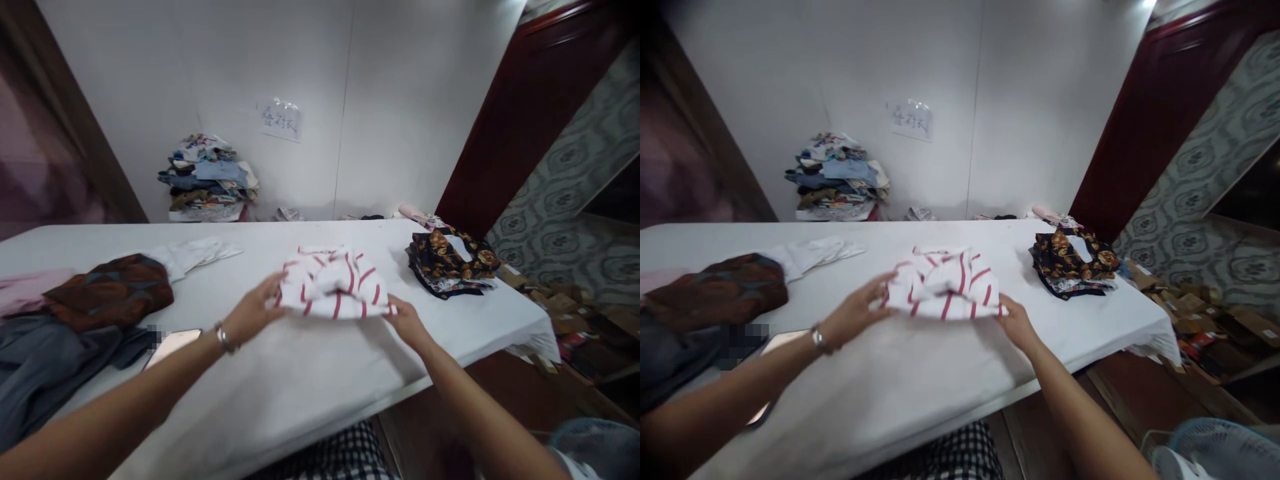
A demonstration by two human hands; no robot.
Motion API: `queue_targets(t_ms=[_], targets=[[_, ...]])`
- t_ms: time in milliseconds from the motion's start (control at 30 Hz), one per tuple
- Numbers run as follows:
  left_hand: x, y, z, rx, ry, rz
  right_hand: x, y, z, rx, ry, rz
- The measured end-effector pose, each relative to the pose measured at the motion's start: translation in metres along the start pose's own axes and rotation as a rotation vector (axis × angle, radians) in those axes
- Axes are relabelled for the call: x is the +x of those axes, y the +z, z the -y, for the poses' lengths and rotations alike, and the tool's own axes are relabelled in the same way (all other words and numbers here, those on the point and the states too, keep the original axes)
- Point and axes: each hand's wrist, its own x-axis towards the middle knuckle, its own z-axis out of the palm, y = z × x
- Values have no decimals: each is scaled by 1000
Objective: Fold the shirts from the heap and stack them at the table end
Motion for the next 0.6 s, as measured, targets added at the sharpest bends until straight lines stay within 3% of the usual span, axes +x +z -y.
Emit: queue_targets(t_ms=[67, 100, 200, 333, 467, 533, 600], targets=[[-49, 21, 31, 69, -83, 159, -32, 7, -17, -125, -71, 239], [-68, 29, 42, 101, -107, 184, -44, 10, -22, -181, -104, 327], [-97, 41, 57, 111, -144, 185, -67, 9, -27, -256, -110, 406], [-89, 37, 46, -88, -264, 122, -68, -3, -16, -19, 161, 375], [-61, 39, 39, -229, -519, 7, -53, -3, -10, 113, 475, 152], [-47, 45, 40, -250, -569, -12, -42, 7, -12, 37, 522, 37], [-37, 52, 39, -266, -530, -48, -31, 20, -13, 1, 510, -17]])
